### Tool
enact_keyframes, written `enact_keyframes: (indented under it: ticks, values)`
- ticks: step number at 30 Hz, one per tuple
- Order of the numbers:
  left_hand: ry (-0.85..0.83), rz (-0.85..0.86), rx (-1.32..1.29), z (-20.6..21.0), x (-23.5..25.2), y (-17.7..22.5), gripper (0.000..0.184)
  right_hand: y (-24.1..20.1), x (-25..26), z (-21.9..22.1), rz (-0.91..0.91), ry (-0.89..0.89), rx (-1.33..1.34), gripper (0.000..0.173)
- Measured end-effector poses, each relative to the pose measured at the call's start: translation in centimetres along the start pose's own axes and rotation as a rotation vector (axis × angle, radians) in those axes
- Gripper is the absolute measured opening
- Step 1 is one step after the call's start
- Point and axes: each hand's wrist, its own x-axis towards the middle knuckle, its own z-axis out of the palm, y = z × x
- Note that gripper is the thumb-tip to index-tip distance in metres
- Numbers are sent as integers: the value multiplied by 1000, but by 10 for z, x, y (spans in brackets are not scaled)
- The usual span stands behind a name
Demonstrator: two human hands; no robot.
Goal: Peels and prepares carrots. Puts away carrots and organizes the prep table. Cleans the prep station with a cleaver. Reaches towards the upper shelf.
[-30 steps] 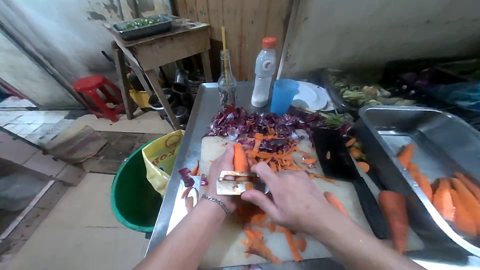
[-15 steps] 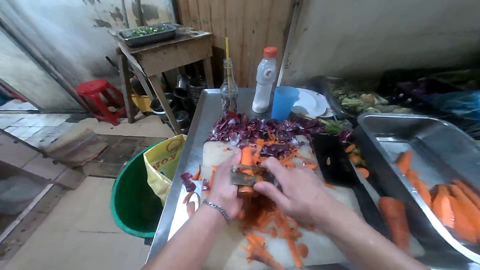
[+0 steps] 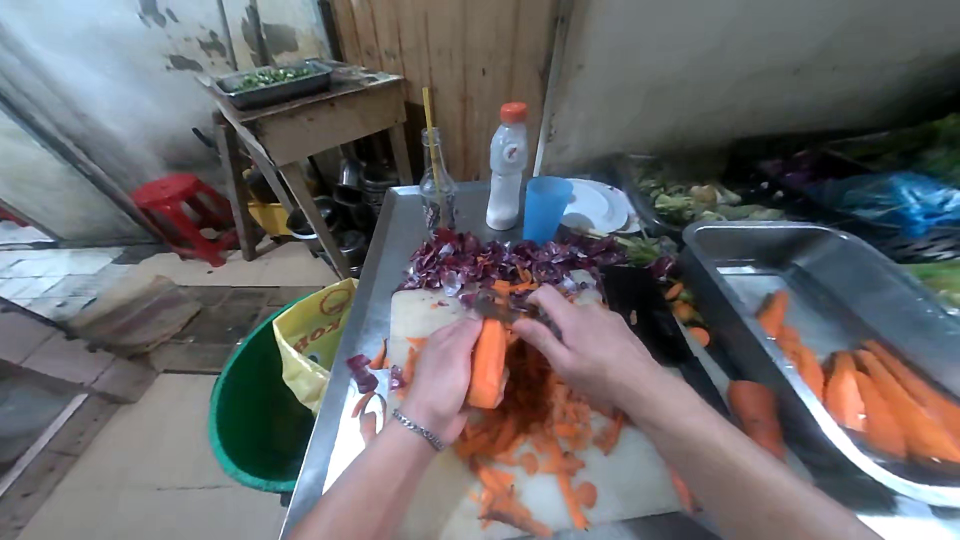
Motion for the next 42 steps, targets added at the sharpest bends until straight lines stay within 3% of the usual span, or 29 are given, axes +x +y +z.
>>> enact_keyframes:
  ticks: [3,8,12,16,24,31,36,42]
  values:
    - [-69,13,-10,0,0,2,54,13,6,-9,175,-33,104,53]
    - [60,-84,-121,-2,3,13,51,16,3,-12,263,-1,261,54]
    - [219,-56,-243,-4,9,12,51,-19,-15,3,67,-28,162,53]
    - [188,-13,-297,-17,14,2,57,-46,-28,24,-203,59,62,57]
    - [149,-51,-308,-3,4,8,51,-29,-21,28,-344,184,-28,56]
    - [175,-137,-192,5,0,14,58,-17,-9,12,-82,53,-7,58]
    - [-19,-87,-123,2,-3,7,61,0,4,1,109,-7,44,53]
    - [185,-162,-174,1,4,11,48,9,5,-5,286,-3,253,50]
